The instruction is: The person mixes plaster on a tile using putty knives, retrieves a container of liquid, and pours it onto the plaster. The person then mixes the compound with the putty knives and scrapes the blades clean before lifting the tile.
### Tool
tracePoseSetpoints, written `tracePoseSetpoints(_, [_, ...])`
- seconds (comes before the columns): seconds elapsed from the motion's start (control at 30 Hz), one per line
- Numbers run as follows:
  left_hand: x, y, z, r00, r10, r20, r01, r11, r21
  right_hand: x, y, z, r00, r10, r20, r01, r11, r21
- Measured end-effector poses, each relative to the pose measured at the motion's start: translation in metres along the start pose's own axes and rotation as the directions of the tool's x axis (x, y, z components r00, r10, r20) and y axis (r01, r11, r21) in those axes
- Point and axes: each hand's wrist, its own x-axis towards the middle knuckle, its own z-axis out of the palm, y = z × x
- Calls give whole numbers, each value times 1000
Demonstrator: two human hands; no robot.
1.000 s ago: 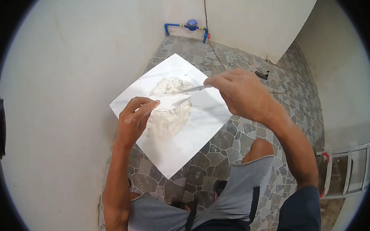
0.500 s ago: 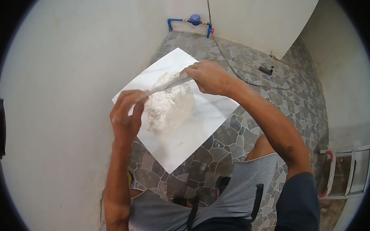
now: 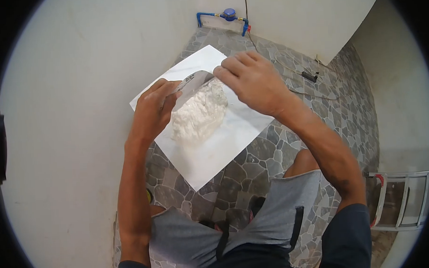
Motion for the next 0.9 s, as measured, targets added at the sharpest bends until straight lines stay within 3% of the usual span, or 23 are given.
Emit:
tracePoseSetpoints(0.1, [0, -4, 1, 998, -39, 40, 36, 996, 84, -4, 3, -9, 997, 76, 0, -76, 996, 37])
tracePoseSetpoints(0.2, [0, -8, 4, 999, -45, -2, 45, 994, 101, -20, 6, -14, 954, 294, 60, -297, 954, 34])
tracePoseSetpoints(0.23, [0, -11, 5, 999, -42, -19, 43, 995, 89, -27, 9, -16, 882, 433, 187, -453, 887, 85])
tracePoseSetpoints(0.3, [0, -17, 7, 997, -26, -71, 31, 997, 68, -44, 16, -18, 646, 627, 436, -731, 672, 116])
tracePoseSetpoints(0.37, [0, -21, 11, 991, -6, -135, 12, 999, 43, -87, 49, 10, 528, 634, 565, -814, 568, 124])
tracePoseSetpoints(0.43, [0, -19, 12, 988, -26, -153, 29, 999, 16, -128, 69, 31, 213, 669, 712, -968, 46, 247])
tracePoseSetpoints(0.47, [0, -19, 12, 986, -37, -163, 38, 999, 5, -136, 71, 38, 67, 613, 787, -936, -234, 262])
tracePoseSetpoints(0.57, [1, -19, 13, 985, -74, -155, 62, 995, -81, -152, 72, 52, -6, 596, 803, -914, -329, 237])
tracePoseSetpoints(0.67, [1, -19, 14, 987, -74, -145, 59, 993, -104, -141, 49, 78, 99, 571, 815, -958, -167, 234])
tracePoseSetpoints(0.73, [2, -21, 17, 990, -83, -115, 70, 991, -112, -112, 13, 83, 110, 555, 824, -984, -56, 169])
tracePoseSetpoints(0.8, [4, -23, 20, 992, -67, -106, 55, 992, -115, -84, -22, 79, 92, 468, 879, -943, -243, 228])
tracePoseSetpoints(0.9, [4, -22, 26, 993, -17, -116, 6, 995, -98, -69, -56, 79, 106, 453, 885, -662, -632, 403])
